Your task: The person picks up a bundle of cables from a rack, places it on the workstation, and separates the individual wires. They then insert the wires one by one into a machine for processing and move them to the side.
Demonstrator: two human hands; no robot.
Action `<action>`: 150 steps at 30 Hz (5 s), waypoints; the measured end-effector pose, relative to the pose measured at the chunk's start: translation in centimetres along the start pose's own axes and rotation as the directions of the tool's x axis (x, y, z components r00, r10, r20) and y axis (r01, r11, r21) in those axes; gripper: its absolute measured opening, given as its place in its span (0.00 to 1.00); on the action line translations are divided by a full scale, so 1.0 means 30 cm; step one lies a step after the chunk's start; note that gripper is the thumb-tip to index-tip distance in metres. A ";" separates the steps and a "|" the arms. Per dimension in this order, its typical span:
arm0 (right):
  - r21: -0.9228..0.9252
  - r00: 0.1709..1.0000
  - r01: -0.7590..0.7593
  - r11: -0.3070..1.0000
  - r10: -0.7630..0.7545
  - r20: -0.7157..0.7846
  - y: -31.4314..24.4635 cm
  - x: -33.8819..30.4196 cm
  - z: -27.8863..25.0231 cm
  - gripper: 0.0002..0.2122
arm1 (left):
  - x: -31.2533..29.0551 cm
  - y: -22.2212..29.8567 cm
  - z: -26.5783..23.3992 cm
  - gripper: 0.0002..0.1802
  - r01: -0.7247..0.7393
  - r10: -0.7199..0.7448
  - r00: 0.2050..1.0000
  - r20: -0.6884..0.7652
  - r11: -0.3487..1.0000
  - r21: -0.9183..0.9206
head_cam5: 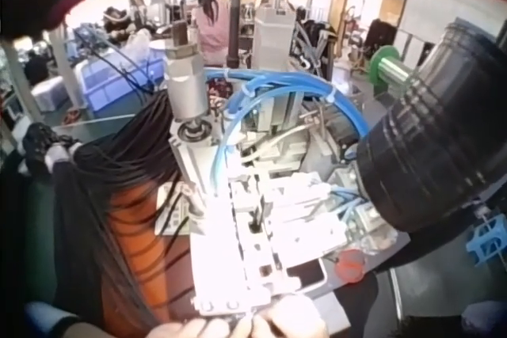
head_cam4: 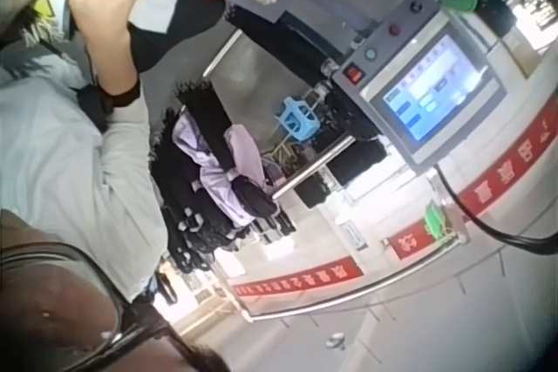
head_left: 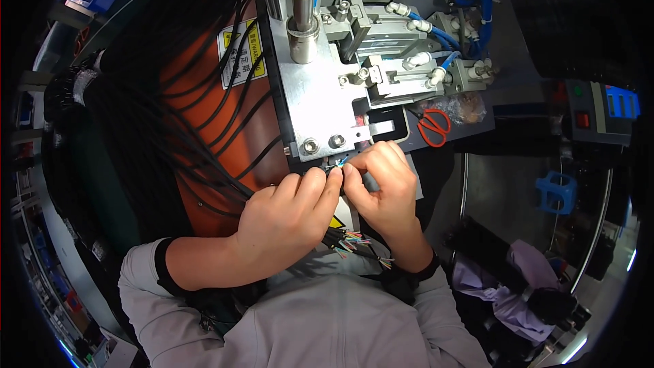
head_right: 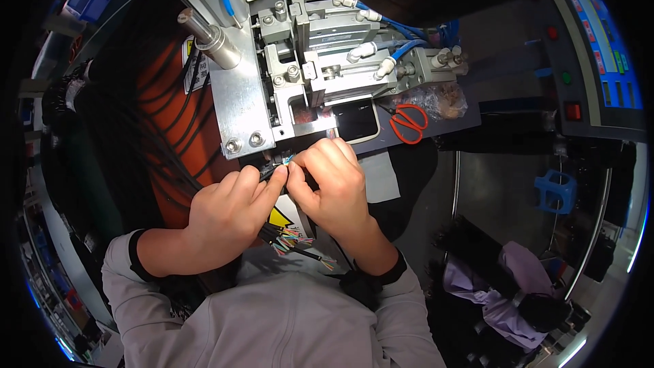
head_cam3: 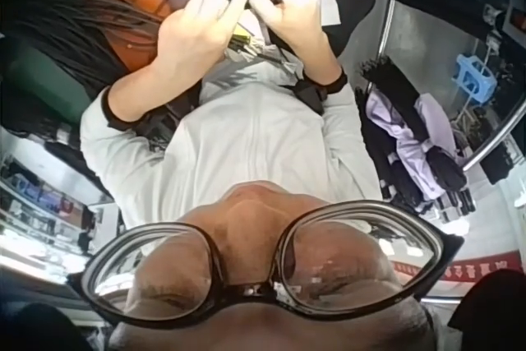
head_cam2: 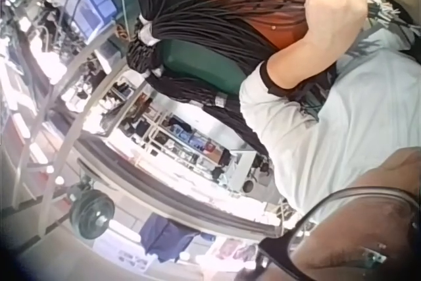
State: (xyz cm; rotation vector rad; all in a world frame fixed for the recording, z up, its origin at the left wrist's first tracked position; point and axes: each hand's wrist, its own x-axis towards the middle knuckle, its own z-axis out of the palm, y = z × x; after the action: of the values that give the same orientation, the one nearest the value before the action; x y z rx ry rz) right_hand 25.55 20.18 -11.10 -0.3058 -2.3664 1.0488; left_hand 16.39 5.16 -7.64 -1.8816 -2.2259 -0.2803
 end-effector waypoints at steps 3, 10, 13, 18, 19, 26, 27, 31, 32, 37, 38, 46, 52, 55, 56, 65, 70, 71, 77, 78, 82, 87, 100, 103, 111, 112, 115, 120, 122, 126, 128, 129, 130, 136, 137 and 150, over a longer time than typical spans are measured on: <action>0.041 0.998 0.029 0.999 -0.027 -0.051 0.018 -0.014 0.022 0.04 | 0.003 -0.003 0.004 0.18 0.007 -0.007 0.999 -0.037 1.000 -0.014; 0.634 0.819 -0.545 0.549 0.512 0.260 0.077 -0.065 0.051 0.02 | 0.011 -0.031 0.023 0.14 -0.025 0.014 0.995 -0.101 0.994 -0.104; 0.440 0.922 -0.367 0.819 0.383 0.054 0.042 -0.050 0.048 0.02 | 0.011 -0.036 0.019 0.13 -0.016 0.001 0.992 -0.127 0.993 -0.120; 0.374 0.938 -0.331 0.866 0.344 0.035 0.029 -0.030 0.050 0.03 | -0.009 -0.024 -0.018 0.12 0.066 -0.067 0.998 -0.011 0.994 -0.087; 0.371 0.938 -0.331 0.867 0.346 0.029 0.030 -0.032 0.046 0.03 | -0.014 -0.021 -0.024 0.12 0.097 -0.094 0.994 0.055 0.994 -0.059; 0.610 0.919 0.244 0.754 -0.381 0.103 0.022 0.010 -0.058 0.06 | -0.011 -0.040 -0.026 0.14 0.074 -0.067 0.996 0.059 0.991 -0.110; 0.609 0.919 0.246 0.754 -0.381 0.101 0.023 0.007 -0.059 0.06 | -0.002 -0.051 -0.027 0.15 0.038 -0.031 0.999 0.042 0.982 -0.183; 0.571 0.993 0.110 0.813 -0.108 -0.037 0.015 -0.019 -0.060 0.07 | 0.067 -0.058 -0.043 0.14 -0.193 0.045 0.891 -0.451 0.938 -0.289; 0.568 0.997 0.074 0.820 -0.077 -0.019 0.004 -0.023 -0.067 0.07 | 0.061 -0.058 -0.042 0.14 -0.196 0.047 0.891 -0.451 0.937 -0.289; 0.620 1.000 -0.003 0.784 0.021 -0.022 -0.037 -0.015 -0.055 0.09 | 0.025 -0.058 -0.013 0.12 -0.120 -0.003 0.964 -0.264 0.885 -0.449; 0.649 0.998 -0.004 0.761 0.039 -0.039 -0.041 -0.011 -0.048 0.09 | 0.026 -0.057 -0.005 0.12 -0.110 -0.036 0.957 -0.289 0.875 -0.472; 0.611 0.998 -0.056 0.790 0.057 0.018 -0.044 0.004 -0.064 0.07 | 0.031 -0.045 -0.030 0.09 -0.025 -0.116 0.967 -0.226 0.844 -0.537; 0.551 0.988 -0.156 0.820 0.134 0.080 -0.089 0.012 -0.072 0.09 | 0.031 -0.046 -0.021 0.09 0.021 -0.174 0.964 -0.200 0.803 -0.596; 0.396 0.998 -0.054 0.916 0.055 0.009 -0.099 0.011 -0.064 0.09 | 0.037 -0.050 -0.010 0.10 -0.009 -0.196 0.946 -0.258 0.780 -0.626; 0.431 0.997 -0.072 0.899 0.080 0.000 -0.099 0.015 -0.067 0.08 | 0.037 -0.049 -0.011 0.10 -0.009 -0.197 0.946 -0.258 0.780 -0.626; 0.214 0.992 0.082 0.973 -0.059 -0.112 -0.112 0.022 -0.077 0.06 | 0.034 -0.042 -0.040 0.08 0.026 -0.203 0.949 -0.240 0.810 -0.586; 0.532 0.987 -0.052 0.845 0.123 -0.099 -0.112 0.013 -0.043 0.07 | 0.038 -0.053 -0.017 0.06 -0.026 -0.219 0.924 -0.313 0.781 -0.624; 0.530 0.987 -0.052 0.846 0.123 -0.100 -0.111 0.016 -0.050 0.07 | 0.042 -0.056 -0.011 0.06 -0.087 -0.202 0.903 -0.378 0.778 -0.622; 0.418 0.999 0.024 0.908 -0.033 0.014 -0.094 0.050 -0.112 0.07 | 0.036 -0.059 -0.018 0.05 -0.081 -0.126 0.940 -0.316 0.819 -0.568; 0.325 0.993 0.111 0.939 -0.118 0.000 -0.094 0.051 -0.116 0.07 | 0.036 -0.056 -0.019 0.04 -0.070 -0.130 0.943 -0.305 0.820 -0.567; 0.038 0.940 0.317 0.948 -0.308 -0.148 -0.109 0.025 -0.084 0.06 | 0.033 -0.044 -0.030 0.05 -0.022 -0.189 0.938 -0.291 0.804 -0.594; 0.390 0.973 0.196 0.900 -0.130 -0.189 -0.112 0.027 -0.059 0.07 | 0.023 -0.051 -0.016 0.05 -0.102 -0.183 0.897 -0.403 0.801 -0.590; 0.045 0.986 0.164 0.985 -0.164 -0.007 -0.088 0.029 -0.120 0.06 | 0.033 -0.047 -0.004 0.14 -0.028 -0.132 0.967 -0.216 0.792 -0.610; -0.081 0.985 0.124 0.989 -0.133 -0.111 -0.052 -0.003 -0.079 0.05 | 0.009 -0.032 -0.026 0.21 0.013 -0.059 0.989 -0.135 0.948 -0.317; 0.096 0.998 -0.056 0.994 0.059 -0.034 0.004 0.001 -0.020 0.04 | -0.001 -0.031 -0.010 0.24 -0.091 0.077 0.992 -0.104 0.986 -0.143; 0.076 0.998 -0.063 0.995 0.064 -0.014 0.001 0.003 -0.017 0.04 | -0.004 -0.029 -0.009 0.24 -0.086 0.072 0.992 -0.102 0.986 -0.143; 0.037 0.997 -0.072 0.997 0.072 0.026 -0.005 0.003 -0.010 0.04 | -0.013 -0.019 -0.011 0.23 -0.031 0.027 0.999 -0.035 0.994 -0.108; 0.025 1.000 -0.003 1.000 0.004 -0.007 0.010 -0.006 0.003 0.04 | -0.007 -0.015 -0.009 0.22 -0.013 0.013 1.000 -0.002 0.997 -0.081; 0.042 0.998 -0.011 0.999 0.014 -0.056 0.017 -0.008 0.013 0.04 | 0.002 -0.019 -0.002 0.13 -0.017 0.014 0.999 -0.040 0.998 -0.065; 0.189 0.974 -0.215 0.958 0.223 -0.027 0.023 -0.025 0.025 0.04 | 0.015 -0.028 0.004 0.09 -0.019 0.016 0.998 -0.067 0.999 -0.050; 0.237 0.965 -0.252 0.938 0.262 -0.013 0.036 -0.032 0.027 0.04 | 0.019 -0.030 0.005 0.09 -0.023 0.020 0.997 -0.073 0.999 -0.048; 0.280 0.955 -0.286 0.916 0.297 0.003 0.043 -0.034 0.027 0.05 | 0.020 -0.030 0.006 0.10 -0.021 0.017 0.997 -0.069 0.998 -0.052; 0.321 0.943 -0.320 0.891 0.331 0.021 0.046 -0.034 0.025 0.05 | 0.020 -0.030 0.008 0.10 -0.019 0.015 0.998 -0.067 0.998 -0.056; 0.117 0.998 0.019 0.993 -0.013 -0.058 0.022 0.010 0.006 0.04 | 0.008 -0.031 0.027 0.12 0.007 -0.017 0.992 -0.122 0.997 -0.083; 0.037 0.993 0.099 0.994 -0.097 -0.065 0.019 0.016 0.004 0.04 | 0.003 -0.036 0.023 0.13 0.010 -0.020 0.993 -0.114 0.997 -0.081; 0.562 0.882 -0.334 0.757 0.461 -0.097 0.073 -0.067 0.018 0.05 | -0.022 -0.013 -0.020 0.12 0.094 -0.096 0.995 0.042 0.995 0.045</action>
State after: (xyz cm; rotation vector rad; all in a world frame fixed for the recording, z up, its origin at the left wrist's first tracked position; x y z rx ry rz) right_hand 26.91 20.51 -13.80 -0.7028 -1.7374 1.7180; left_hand 16.13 4.29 -7.25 -1.7799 -2.3351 -0.2072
